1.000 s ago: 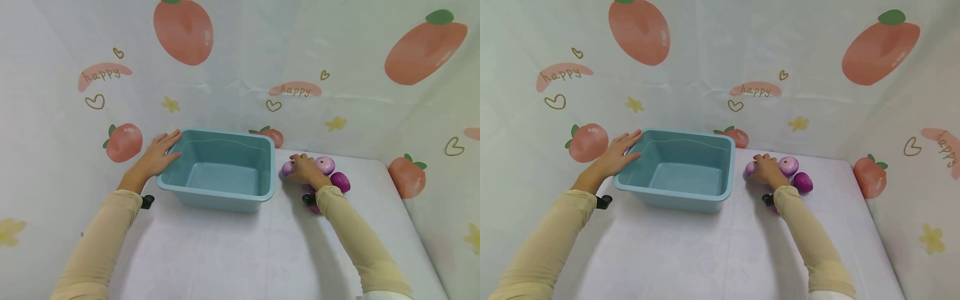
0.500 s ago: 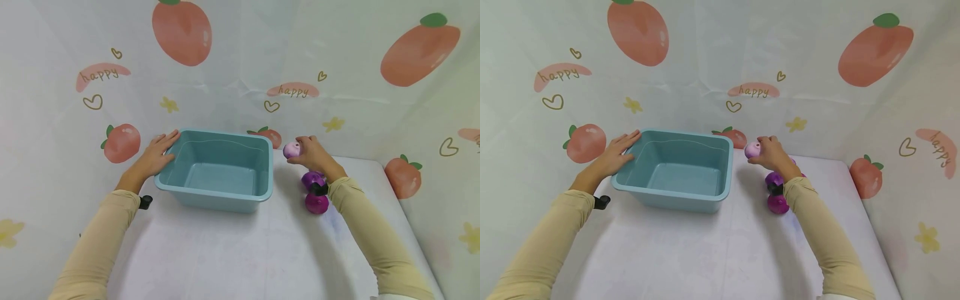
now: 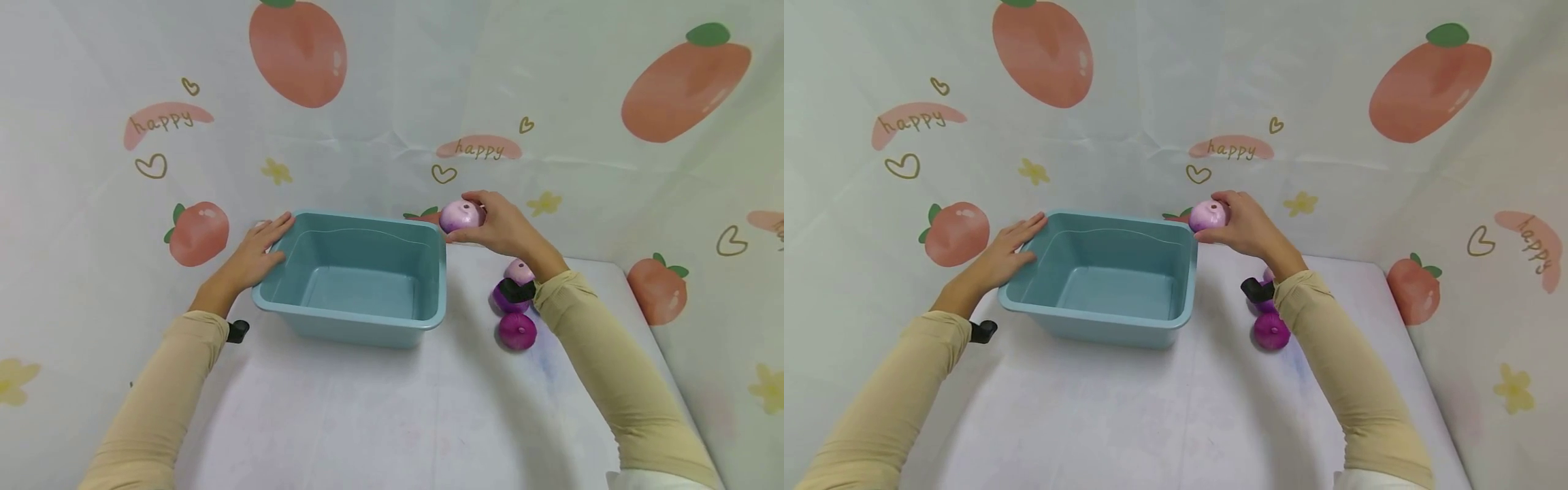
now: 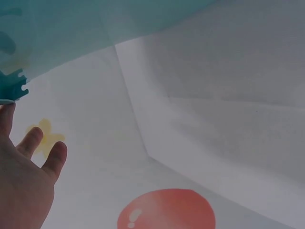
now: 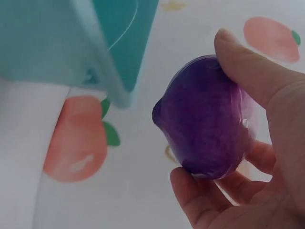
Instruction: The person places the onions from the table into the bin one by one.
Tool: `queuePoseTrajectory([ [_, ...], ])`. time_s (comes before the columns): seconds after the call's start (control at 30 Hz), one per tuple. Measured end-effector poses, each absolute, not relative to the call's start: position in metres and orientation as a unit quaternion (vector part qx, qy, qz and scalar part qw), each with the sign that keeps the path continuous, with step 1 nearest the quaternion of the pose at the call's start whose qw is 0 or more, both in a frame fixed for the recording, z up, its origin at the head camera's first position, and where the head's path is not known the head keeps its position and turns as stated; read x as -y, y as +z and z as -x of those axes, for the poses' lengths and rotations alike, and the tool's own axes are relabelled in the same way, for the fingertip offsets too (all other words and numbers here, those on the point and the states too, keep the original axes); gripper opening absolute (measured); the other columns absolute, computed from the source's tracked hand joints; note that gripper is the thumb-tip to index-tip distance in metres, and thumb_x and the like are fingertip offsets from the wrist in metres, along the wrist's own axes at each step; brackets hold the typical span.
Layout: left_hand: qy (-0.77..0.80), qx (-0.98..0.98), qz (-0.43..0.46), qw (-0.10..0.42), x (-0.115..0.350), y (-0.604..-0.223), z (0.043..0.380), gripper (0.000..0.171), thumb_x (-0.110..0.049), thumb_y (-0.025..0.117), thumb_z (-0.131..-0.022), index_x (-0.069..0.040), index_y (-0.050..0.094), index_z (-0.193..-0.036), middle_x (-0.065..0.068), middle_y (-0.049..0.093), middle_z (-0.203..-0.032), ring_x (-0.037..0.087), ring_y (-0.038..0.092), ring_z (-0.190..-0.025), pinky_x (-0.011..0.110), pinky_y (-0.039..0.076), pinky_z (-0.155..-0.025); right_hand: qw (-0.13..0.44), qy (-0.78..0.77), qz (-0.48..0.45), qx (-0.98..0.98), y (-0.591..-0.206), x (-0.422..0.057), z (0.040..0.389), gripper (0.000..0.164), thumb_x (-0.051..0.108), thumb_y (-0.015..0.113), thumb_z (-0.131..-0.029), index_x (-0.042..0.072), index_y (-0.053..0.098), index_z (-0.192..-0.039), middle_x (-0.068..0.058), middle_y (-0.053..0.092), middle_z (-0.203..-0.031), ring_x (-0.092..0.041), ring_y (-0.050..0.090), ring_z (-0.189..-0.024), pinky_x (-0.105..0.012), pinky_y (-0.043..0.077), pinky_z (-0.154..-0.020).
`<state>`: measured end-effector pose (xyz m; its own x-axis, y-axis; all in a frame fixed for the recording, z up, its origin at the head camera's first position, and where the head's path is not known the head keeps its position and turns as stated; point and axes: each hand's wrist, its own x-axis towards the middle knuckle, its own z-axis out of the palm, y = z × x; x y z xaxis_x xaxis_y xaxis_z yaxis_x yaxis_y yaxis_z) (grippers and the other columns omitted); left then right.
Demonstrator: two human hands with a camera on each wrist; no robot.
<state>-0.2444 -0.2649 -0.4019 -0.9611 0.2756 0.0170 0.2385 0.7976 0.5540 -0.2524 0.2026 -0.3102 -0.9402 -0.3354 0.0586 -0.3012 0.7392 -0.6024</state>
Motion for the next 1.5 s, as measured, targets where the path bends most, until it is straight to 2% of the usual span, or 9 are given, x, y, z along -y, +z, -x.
queuePoseTrajectory([
  [0.2,0.291,-0.946,-0.14,0.026,0.265,-0.404,0.243,0.074,-0.014,0.045,-0.094,-0.023,0.022,-0.164,0.002,0.015,-0.174,0.046,0.011,-0.157,0.077,0.017,-0.116,0.04,-0.343,0.195,-0.918,-0.3,-0.179,0.255,0.087,0.032,0.086,-0.08,0.001,0.043,-0.15,-0.014,0.056,-0.138,-0.029,0.059,-0.116,-0.046,0.053,-0.1],
  [0.5,0.298,-0.944,-0.14,0.027,0.265,-0.404,0.243,0.075,-0.014,0.045,-0.094,-0.023,0.021,-0.164,0.001,0.014,-0.174,0.045,0.009,-0.158,0.078,0.017,-0.116,0.051,-0.356,0.245,-0.9,-0.305,-0.136,0.267,0.083,0.035,0.085,-0.08,0.005,0.046,-0.147,-0.01,0.058,-0.137,-0.024,0.059,-0.119,-0.042,0.056,-0.099],
  [0.67,0.304,-0.942,-0.137,0.028,0.264,-0.406,0.242,0.074,-0.016,0.045,-0.095,-0.024,0.021,-0.164,0.0,0.014,-0.174,0.044,0.008,-0.158,0.077,0.017,-0.117,0.068,-0.366,0.276,-0.886,-0.317,-0.109,0.275,0.081,0.033,0.085,-0.079,0.006,0.047,-0.146,-0.008,0.058,-0.14,-0.022,0.058,-0.121,-0.04,0.053,-0.104],
  [0.83,0.307,-0.942,-0.135,0.025,0.266,-0.405,0.241,0.074,-0.015,0.044,-0.094,-0.023,0.021,-0.164,0.001,0.014,-0.174,0.044,0.008,-0.158,0.078,0.017,-0.116,0.085,-0.383,0.307,-0.867,-0.333,-0.079,0.279,0.081,0.035,0.087,-0.078,0.008,0.049,-0.144,-0.006,0.061,-0.135,-0.019,0.059,-0.119,-0.036,0.055,-0.1],
  [1.1,0.311,-0.94,-0.135,0.024,0.266,-0.405,0.242,0.073,-0.016,0.046,-0.095,-0.023,0.024,-0.164,0.001,0.016,-0.173,0.043,0.009,-0.159,0.074,0.011,-0.121,0.104,-0.376,0.352,-0.851,-0.357,-0.04,0.284,0.078,0.033,0.087,-0.079,0.01,0.051,-0.143,-0.004,0.062,-0.134,-0.016,0.06,-0.119,-0.032,0.054,-0.102],
  [1.5,0.309,-0.941,-0.137,0.026,0.266,-0.404,0.242,0.072,-0.017,0.045,-0.096,-0.026,0.023,-0.164,-0.003,0.013,-0.174,0.041,0.007,-0.16,0.072,0.009,-0.122,0.17,-0.332,0.356,-0.857,-0.39,0.006,0.295,0.081,0.039,0.086,-0.079,0.013,0.049,-0.147,-0.002,0.059,-0.142,-0.016,0.058,-0.124,-0.031,0.052,-0.105],
])
